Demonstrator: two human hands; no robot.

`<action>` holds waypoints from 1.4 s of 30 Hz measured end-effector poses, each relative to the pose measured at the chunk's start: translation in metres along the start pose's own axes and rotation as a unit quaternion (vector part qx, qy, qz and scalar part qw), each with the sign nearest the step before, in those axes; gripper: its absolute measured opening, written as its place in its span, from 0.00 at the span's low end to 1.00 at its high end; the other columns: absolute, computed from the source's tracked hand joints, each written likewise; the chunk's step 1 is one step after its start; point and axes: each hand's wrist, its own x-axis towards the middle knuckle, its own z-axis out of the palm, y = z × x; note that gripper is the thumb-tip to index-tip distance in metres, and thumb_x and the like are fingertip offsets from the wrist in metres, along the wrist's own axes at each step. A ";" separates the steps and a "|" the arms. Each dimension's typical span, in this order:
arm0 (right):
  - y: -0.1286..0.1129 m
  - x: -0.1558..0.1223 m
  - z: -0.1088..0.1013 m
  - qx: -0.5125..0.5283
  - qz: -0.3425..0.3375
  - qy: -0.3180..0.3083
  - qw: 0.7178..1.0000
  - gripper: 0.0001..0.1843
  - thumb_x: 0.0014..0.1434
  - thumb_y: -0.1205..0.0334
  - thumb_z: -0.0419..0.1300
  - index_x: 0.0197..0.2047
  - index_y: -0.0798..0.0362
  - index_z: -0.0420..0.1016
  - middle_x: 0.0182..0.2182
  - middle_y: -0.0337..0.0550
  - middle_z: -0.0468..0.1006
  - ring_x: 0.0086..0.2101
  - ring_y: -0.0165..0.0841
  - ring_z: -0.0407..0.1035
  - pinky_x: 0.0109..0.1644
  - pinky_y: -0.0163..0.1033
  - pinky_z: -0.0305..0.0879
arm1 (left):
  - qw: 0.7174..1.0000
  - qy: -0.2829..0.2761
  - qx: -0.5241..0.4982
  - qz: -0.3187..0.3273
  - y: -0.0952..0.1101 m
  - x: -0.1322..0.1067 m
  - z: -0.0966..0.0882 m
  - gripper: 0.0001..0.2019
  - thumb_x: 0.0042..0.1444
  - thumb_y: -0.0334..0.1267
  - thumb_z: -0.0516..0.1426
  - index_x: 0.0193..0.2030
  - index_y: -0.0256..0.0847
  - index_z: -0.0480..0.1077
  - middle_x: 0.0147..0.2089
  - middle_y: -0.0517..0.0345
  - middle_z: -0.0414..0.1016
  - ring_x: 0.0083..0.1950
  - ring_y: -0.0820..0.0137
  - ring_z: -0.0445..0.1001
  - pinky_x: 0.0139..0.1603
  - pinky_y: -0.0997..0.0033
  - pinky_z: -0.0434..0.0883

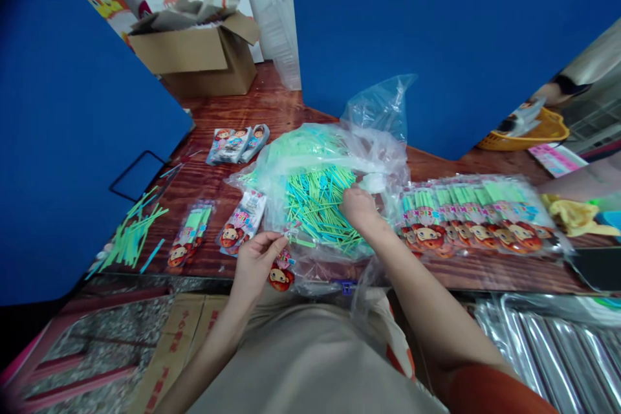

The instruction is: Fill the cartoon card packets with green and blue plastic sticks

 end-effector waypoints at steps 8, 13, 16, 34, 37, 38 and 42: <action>0.007 0.009 0.005 0.053 -0.036 0.013 0.998 0.06 0.53 0.70 0.61 0.34 0.59 0.80 0.34 0.57 0.81 0.37 0.41 0.76 0.39 0.38 0.65 | 0.999 -0.011 0.015 0.031 -0.005 0.000 0.001 0.10 0.47 0.43 0.66 0.27 0.38 0.76 0.22 0.62 0.71 0.24 0.76 0.66 0.27 0.77 0.66; 0.029 0.002 0.001 0.154 -0.058 0.039 0.986 0.10 0.56 0.60 0.59 0.25 0.54 0.73 0.22 0.42 0.76 0.27 0.34 0.71 0.30 0.35 0.61 | 1.000 -0.008 -0.011 -0.005 -0.003 -0.001 0.001 0.12 0.45 0.45 0.67 0.29 0.38 0.76 0.22 0.63 0.70 0.23 0.76 0.65 0.23 0.77 0.67; 0.031 -0.007 0.006 0.237 -0.059 0.054 0.968 0.15 0.61 0.53 0.53 0.31 0.54 0.73 0.21 0.39 0.74 0.22 0.32 0.69 0.26 0.35 0.62 | 1.000 -0.008 -0.018 -0.012 0.001 -0.002 0.004 0.13 0.43 0.45 0.67 0.28 0.38 0.76 0.22 0.63 0.70 0.23 0.75 0.66 0.22 0.77 0.67; -0.022 -0.027 0.026 0.534 -0.093 0.138 0.829 0.21 0.59 0.41 0.57 0.31 0.52 0.68 0.21 0.37 0.68 0.23 0.31 0.61 0.30 0.37 0.60 | 0.999 -0.022 -0.036 -0.032 -0.007 -0.002 0.008 0.14 0.45 0.47 0.67 0.31 0.37 0.76 0.22 0.64 0.69 0.21 0.76 0.65 0.20 0.76 0.70; -0.024 -0.038 0.005 0.660 -0.105 0.101 0.737 0.17 0.61 0.44 0.59 0.38 0.51 0.69 0.28 0.40 0.75 0.26 0.30 0.65 0.33 0.37 0.63 | 0.998 -0.027 -0.036 -0.037 -0.006 -0.002 0.009 0.13 0.45 0.46 0.67 0.31 0.37 0.76 0.23 0.64 0.70 0.22 0.76 0.66 0.20 0.76 0.70; -0.025 -0.042 -0.002 0.685 -0.119 0.088 0.713 0.16 0.61 0.46 0.59 0.39 0.50 0.69 0.31 0.41 0.77 0.26 0.30 0.66 0.33 0.37 0.64 | 0.998 -0.028 -0.037 -0.039 -0.006 -0.002 0.009 0.13 0.45 0.46 0.67 0.31 0.37 0.76 0.23 0.63 0.70 0.22 0.76 0.67 0.20 0.76 0.70; -0.034 -0.055 -0.019 0.718 -0.159 0.053 0.676 0.13 0.63 0.48 0.60 0.39 0.49 0.68 0.35 0.44 0.82 0.29 0.31 0.70 0.36 0.38 0.67 | 0.997 -0.032 -0.054 -0.052 -0.006 -0.003 0.011 0.14 0.45 0.46 0.67 0.31 0.37 0.76 0.22 0.64 0.71 0.20 0.77 0.66 0.20 0.76 0.69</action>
